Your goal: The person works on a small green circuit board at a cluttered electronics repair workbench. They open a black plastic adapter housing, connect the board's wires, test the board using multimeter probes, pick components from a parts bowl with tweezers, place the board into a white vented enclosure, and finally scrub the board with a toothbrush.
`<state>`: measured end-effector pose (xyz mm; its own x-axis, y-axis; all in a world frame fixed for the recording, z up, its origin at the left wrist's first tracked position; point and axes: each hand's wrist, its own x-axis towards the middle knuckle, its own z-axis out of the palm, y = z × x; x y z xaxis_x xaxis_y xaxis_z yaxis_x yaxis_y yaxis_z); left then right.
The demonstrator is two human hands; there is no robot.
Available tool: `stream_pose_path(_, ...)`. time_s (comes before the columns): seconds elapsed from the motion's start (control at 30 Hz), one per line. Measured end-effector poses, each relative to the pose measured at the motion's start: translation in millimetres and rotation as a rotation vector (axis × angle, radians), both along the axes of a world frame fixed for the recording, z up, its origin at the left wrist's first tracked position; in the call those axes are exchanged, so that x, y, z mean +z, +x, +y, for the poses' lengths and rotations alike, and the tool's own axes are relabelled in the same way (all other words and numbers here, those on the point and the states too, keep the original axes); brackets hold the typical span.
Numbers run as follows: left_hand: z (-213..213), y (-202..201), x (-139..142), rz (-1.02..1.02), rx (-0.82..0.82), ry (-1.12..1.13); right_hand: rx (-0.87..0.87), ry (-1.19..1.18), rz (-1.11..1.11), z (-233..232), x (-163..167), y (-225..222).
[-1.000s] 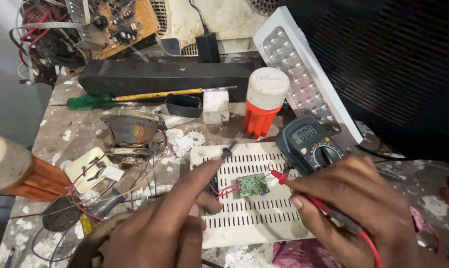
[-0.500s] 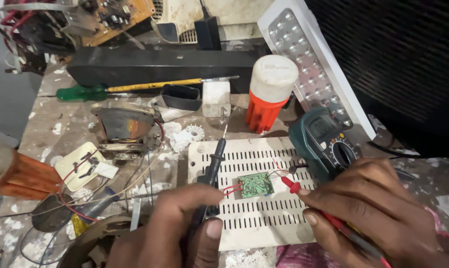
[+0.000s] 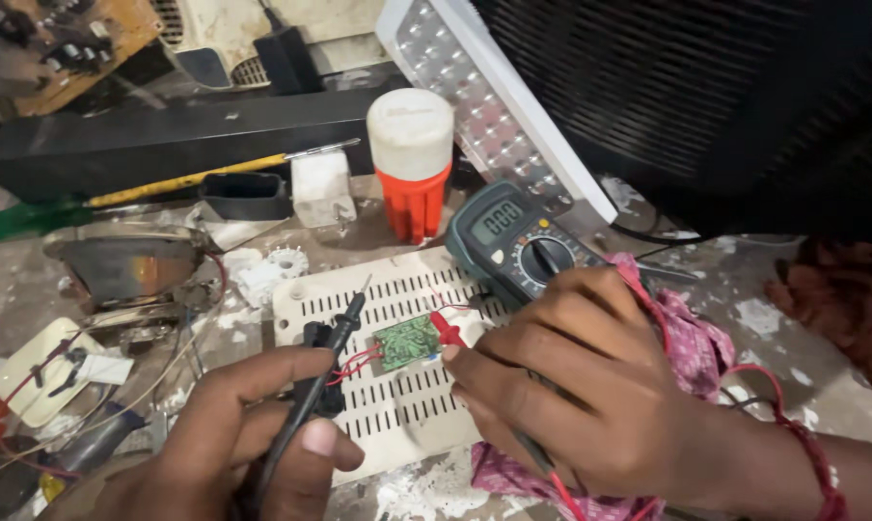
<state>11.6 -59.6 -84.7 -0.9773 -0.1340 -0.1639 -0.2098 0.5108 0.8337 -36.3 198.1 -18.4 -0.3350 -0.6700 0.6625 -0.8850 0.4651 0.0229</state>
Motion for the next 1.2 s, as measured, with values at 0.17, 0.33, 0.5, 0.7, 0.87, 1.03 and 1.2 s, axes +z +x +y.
stream_pose_path(0.17, -12.6, 2.0, -16.9, 0.101, -0.037, 0.017, -0.019, 0.008, 0.029, -2.5, 0.5, 0.5)
stream_pose_path(0.33, -21.4, -0.5, -35.1, 0.137, -0.074, 0.083, -0.026, -0.003, 0.013, -1.8, -0.9, 1.0)
stream_pose_path(0.5, -27.1, -5.3, -45.8, 0.122, -0.099, 0.111, -0.018, -0.005, -0.027, -1.3, 1.2, 2.1)
stream_pose_path(0.7, -19.9, -3.1, -32.5, 0.049, -0.066, 0.075, 0.024, -0.013, -0.107, 7.0, -1.3, 6.4)
stream_pose_path(0.87, -0.7, 2.8, -1.4, 0.050, -0.045, 0.031, -0.060, -0.096, -0.155, 17.2, -11.2, 3.1)
stream_pose_path(1.03, 11.8, 10.5, 35.8, 0.277, -0.136, 0.127, -0.069, -0.032, -0.092, 21.7, -12.3, -0.9)
stream_pose_path(1.2, 31.8, 19.9, 56.9, 0.355, -0.139, 0.279, -0.040, 0.065, 0.079, 18.4, -7.2, 4.3)
